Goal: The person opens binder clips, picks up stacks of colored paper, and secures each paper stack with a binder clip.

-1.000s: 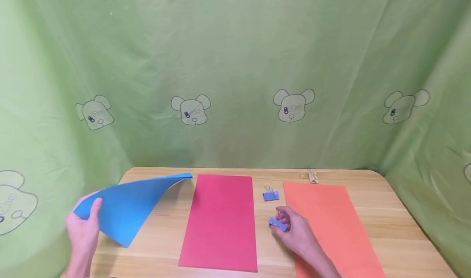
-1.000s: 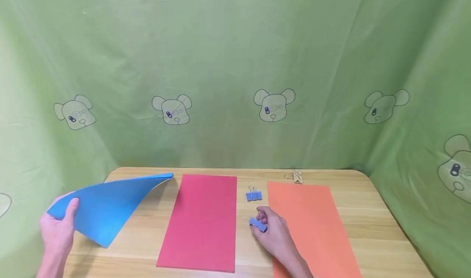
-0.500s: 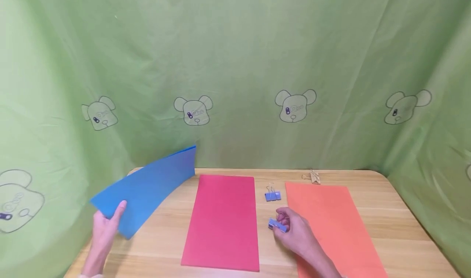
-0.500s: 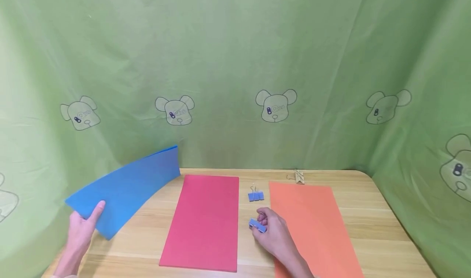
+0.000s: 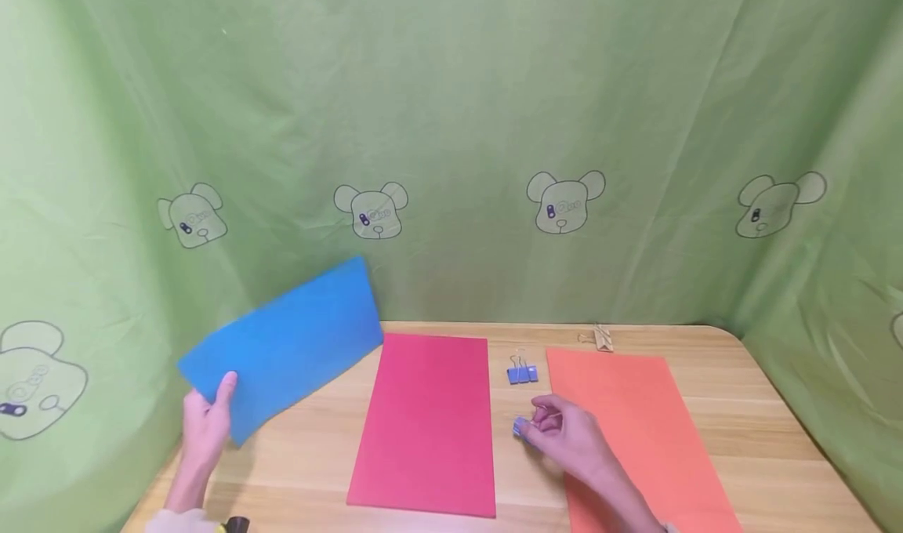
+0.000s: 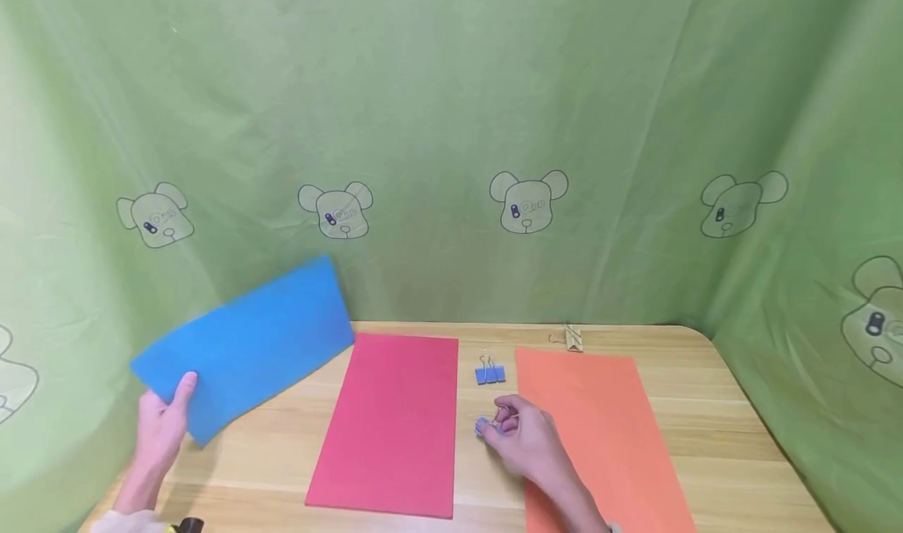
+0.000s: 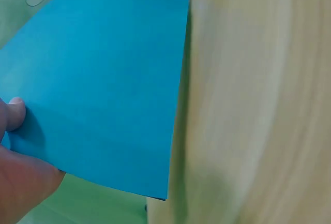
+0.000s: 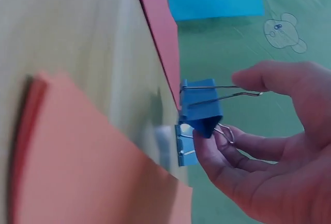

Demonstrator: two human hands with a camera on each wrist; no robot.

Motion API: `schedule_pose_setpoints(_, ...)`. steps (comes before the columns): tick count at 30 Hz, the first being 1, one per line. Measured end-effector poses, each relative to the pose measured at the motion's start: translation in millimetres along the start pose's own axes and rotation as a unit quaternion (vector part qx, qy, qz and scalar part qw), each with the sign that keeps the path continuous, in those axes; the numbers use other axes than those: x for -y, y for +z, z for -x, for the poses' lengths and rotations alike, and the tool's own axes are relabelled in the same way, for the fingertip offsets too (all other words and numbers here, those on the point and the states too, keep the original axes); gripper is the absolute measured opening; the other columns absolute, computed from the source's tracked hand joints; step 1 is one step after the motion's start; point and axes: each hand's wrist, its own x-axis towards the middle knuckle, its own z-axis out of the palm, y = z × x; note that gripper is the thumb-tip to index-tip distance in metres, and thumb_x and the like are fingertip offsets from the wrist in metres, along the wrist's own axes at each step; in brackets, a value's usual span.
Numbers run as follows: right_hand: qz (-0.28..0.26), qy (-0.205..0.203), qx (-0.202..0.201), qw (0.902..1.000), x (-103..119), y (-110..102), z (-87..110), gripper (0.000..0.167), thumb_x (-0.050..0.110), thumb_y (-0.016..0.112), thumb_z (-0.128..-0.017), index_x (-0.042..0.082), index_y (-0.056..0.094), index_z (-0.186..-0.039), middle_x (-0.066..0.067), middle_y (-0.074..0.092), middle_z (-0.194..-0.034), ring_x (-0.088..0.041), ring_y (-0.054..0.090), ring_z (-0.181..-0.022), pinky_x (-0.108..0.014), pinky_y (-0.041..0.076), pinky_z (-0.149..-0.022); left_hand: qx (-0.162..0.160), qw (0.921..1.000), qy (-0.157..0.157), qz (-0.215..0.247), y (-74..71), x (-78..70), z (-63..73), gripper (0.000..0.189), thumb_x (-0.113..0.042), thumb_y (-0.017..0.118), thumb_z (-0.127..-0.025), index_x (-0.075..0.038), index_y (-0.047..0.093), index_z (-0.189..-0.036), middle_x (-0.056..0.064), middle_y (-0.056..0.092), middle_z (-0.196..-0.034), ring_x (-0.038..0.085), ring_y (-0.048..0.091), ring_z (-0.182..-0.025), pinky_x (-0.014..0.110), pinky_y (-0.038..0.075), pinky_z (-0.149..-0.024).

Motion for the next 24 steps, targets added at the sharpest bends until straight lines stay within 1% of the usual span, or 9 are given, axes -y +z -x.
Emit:
schedule_pose_setpoints(4, -0.012, 0.006, 0.019, 0.9997, 2, -6, -1.1, 0.050, 0.011, 0.089, -0.078, -0.007, 0.066, -0.119, -0.004, 0.069, -0.091, -0.016, 0.067, -0.085, -0.022, 0.057, -0.075, 0.000, 1.0000, -0.006, -0.004, -4.0, -6.7, -4.8, 0.030, -0.022, 0.055, -0.107, 0.006, 0.060, -0.098, 0.001, 0.058, -0.074, 0.005, 0.051, -0.070, 0.017, 0.044, -0.063)
schedule_pose_setpoints(7, -0.010, -0.001, 0.036, 0.9993, 3, -11, -1.6, 0.049, 0.006, 0.089, -0.075, -0.007, 0.065, -0.116, -0.005, 0.070, -0.094, -0.018, 0.068, -0.087, -0.026, 0.059, -0.076, -0.005, 0.9999, 0.013, -0.009, -5.9, -13.7, -5.1, 0.030, -0.021, 0.057, -0.107, 0.007, 0.060, -0.095, 0.001, 0.058, -0.072, 0.005, 0.051, -0.069, 0.016, 0.044, -0.062)
schedule_pose_setpoints(11, -0.018, -0.014, 0.061, 0.9979, 3, -14, -2.1, 0.049, 0.003, 0.088, -0.075, -0.008, 0.063, -0.116, -0.007, 0.071, -0.099, -0.022, 0.070, -0.092, -0.028, 0.059, -0.079, 0.002, 0.9990, 0.039, -0.020, -6.1, -25.8, -3.6, 0.029, -0.020, 0.058, -0.106, 0.008, 0.062, -0.098, 0.000, 0.063, -0.078, 0.000, 0.056, -0.073, 0.012, 0.047, -0.066)
schedule_pose_setpoints(14, -0.031, -0.010, 0.066, 0.9973, 5, -15, -2.8, 0.048, 0.004, 0.088, -0.077, -0.007, 0.063, -0.116, -0.009, 0.071, -0.101, -0.024, 0.071, -0.096, -0.027, 0.059, -0.081, 0.021, 0.9987, 0.045, -0.014, -4.2, -34.5, -3.8, 0.032, -0.022, 0.057, -0.106, 0.008, 0.061, -0.097, -0.001, 0.062, -0.078, 0.001, 0.056, -0.072, 0.014, 0.048, -0.065)
schedule_pose_setpoints(18, -0.038, -0.008, 0.055, 0.9978, 6, -18, -4.3, 0.048, 0.005, 0.088, -0.076, -0.004, 0.065, -0.117, -0.012, 0.072, -0.106, -0.027, 0.071, -0.101, -0.031, 0.059, -0.086, 0.058, 0.9968, 0.050, 0.021, 0.7, -42.7, -7.1, 0.034, -0.023, 0.056, -0.107, 0.009, 0.059, -0.094, -0.002, 0.061, -0.074, 0.004, 0.057, -0.068, 0.019, 0.050, -0.062)
schedule_pose_setpoints(20, -0.043, -0.005, 0.051, 0.9978, 7, -21, -5.4, 0.049, 0.004, 0.088, -0.076, -0.004, 0.065, -0.119, -0.015, 0.072, -0.110, -0.029, 0.071, -0.103, -0.033, 0.059, -0.087, 0.080, 0.9946, 0.055, 0.037, 3.1, -45.9, -8.7, 0.034, -0.021, 0.056, -0.107, 0.010, 0.057, -0.093, -0.002, 0.060, -0.072, 0.006, 0.058, -0.066, 0.021, 0.052, -0.060)
schedule_pose_setpoints(24, -0.058, 0.002, 0.049, 0.9971, 7, -27, -8.0, 0.051, 0.004, 0.087, -0.078, -0.005, 0.064, -0.123, -0.020, 0.070, -0.119, -0.031, 0.070, -0.109, -0.032, 0.058, -0.088, 0.116, 0.9890, 0.065, 0.066, 9.4, -52.5, -10.5, 0.030, -0.017, 0.055, -0.108, 0.011, 0.056, -0.099, 0.001, 0.061, -0.076, 0.009, 0.062, -0.066, 0.026, 0.056, -0.060)
